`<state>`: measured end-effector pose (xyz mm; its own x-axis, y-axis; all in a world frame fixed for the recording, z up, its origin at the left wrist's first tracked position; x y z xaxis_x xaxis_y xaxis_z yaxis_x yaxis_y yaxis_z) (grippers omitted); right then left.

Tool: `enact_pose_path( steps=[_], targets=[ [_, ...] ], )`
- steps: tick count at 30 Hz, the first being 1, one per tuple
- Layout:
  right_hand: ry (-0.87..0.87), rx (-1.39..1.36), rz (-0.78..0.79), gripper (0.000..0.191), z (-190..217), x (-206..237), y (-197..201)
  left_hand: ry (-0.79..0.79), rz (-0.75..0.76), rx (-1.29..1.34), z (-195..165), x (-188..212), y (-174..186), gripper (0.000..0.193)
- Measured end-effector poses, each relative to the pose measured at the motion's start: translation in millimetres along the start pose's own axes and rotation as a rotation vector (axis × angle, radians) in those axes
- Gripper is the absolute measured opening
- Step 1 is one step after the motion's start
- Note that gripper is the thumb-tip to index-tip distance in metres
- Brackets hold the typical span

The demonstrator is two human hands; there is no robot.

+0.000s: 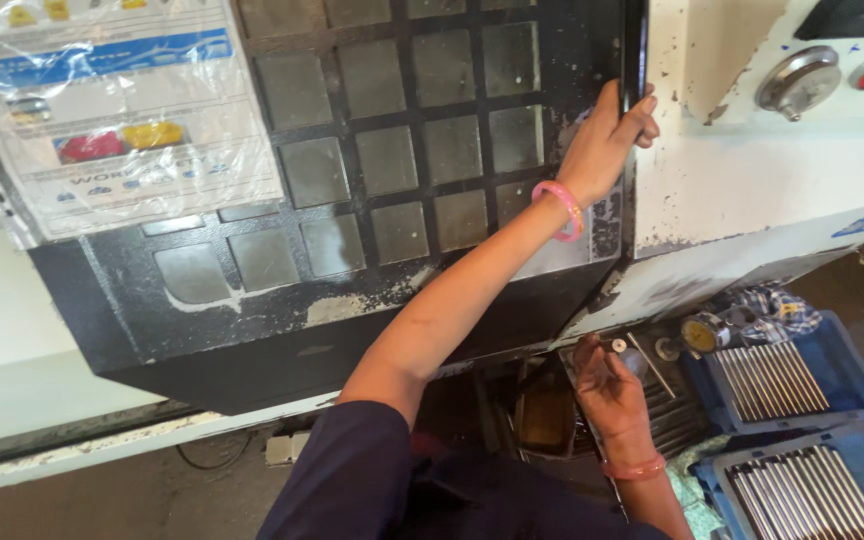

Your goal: The person repeatedly inserts cylindrical metal rods into a machine, closes the door, and operates a lever to process them. The person then removes the rods and places them into a blue bin. This cycle is repeated multiple times throughout the clip.

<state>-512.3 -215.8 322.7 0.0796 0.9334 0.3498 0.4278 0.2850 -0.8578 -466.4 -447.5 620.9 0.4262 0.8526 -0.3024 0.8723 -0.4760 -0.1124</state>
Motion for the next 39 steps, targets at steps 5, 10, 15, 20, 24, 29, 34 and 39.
enact_pose_path(
  steps=[5,10,15,20,24,29,34,39],
  targets=[
    [-0.035,0.008,0.052,0.035,5,0,-7,-0.038,0.007,0.011,1,2,1,0.041],
    [0.012,0.042,0.011,0.033,9,-6,1,-0.033,0.024,-0.005,8,0,3,0.04],
    [0.002,0.097,0.029,0.03,1,-4,6,-0.098,0.047,0.08,13,-5,0,0.043],
    [-0.024,0.116,0.045,0.03,-2,4,9,-0.097,0.026,0.03,25,-11,0,0.042],
    [0.051,0.215,0.03,0.03,15,2,12,-0.095,-0.001,0.008,30,-14,2,0.041],
    [0.128,0.385,0.041,0.025,52,-4,9,-0.099,-0.041,0.058,29,-17,2,0.038],
    [0.231,0.628,0.109,0.013,86,-3,-4,-0.129,-0.09,0.009,26,-15,6,0.032],
    [0.218,0.715,0.035,0.015,102,-1,-17,-0.127,-0.158,-0.052,20,-8,12,0.03]
  ],
)
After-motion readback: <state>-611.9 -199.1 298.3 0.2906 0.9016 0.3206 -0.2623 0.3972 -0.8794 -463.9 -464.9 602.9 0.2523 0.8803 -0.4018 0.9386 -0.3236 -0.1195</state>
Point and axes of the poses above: each hand's wrist, its own x-axis away from the middle knuckle, its own y-axis out of the back of the hand, z = x × y, the point moved 7 cm from there along -x, towards the middle knuckle, and after that the axes turned 15 degrees about y, right-handed, at the moved point
